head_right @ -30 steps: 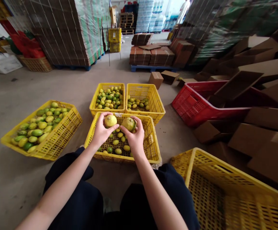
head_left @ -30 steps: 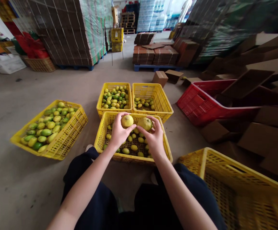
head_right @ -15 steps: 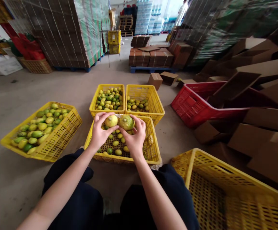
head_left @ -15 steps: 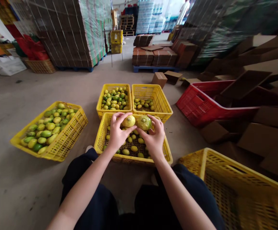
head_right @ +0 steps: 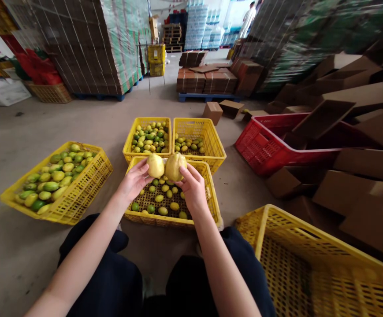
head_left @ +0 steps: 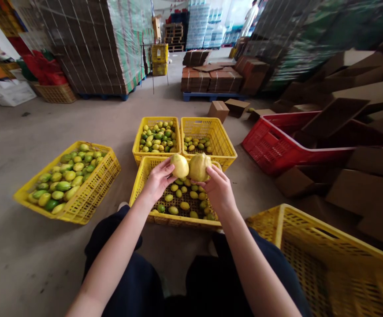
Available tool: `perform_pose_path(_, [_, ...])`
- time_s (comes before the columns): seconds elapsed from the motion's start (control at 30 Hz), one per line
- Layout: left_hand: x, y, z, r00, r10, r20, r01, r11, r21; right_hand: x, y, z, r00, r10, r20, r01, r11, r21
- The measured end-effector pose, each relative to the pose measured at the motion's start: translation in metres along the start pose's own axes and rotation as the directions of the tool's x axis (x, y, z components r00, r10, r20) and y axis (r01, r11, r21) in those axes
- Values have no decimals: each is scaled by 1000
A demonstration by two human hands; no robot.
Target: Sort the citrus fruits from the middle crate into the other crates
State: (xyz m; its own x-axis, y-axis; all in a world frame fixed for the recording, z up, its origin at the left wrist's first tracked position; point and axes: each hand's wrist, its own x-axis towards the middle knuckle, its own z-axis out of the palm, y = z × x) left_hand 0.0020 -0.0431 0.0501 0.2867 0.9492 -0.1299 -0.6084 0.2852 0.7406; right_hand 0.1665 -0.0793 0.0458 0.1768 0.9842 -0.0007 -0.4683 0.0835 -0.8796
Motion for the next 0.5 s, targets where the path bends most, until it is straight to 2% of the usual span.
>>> perform_pose_path(0.23, [3,-7,2,992,-51,-114,47,998,-35,1,6,-1,995,102,19,-103,994,23])
perform_pose_path(0.37, [3,-24,0,998,49,-50,-44,994,99,-3,16,5,992,124,25,-121,988,-96])
perform_pose_path(0.5, [2,-38,-3,989,125,-74,-103,963,250,-7,22,9,994,103,-21,-105,970,-219])
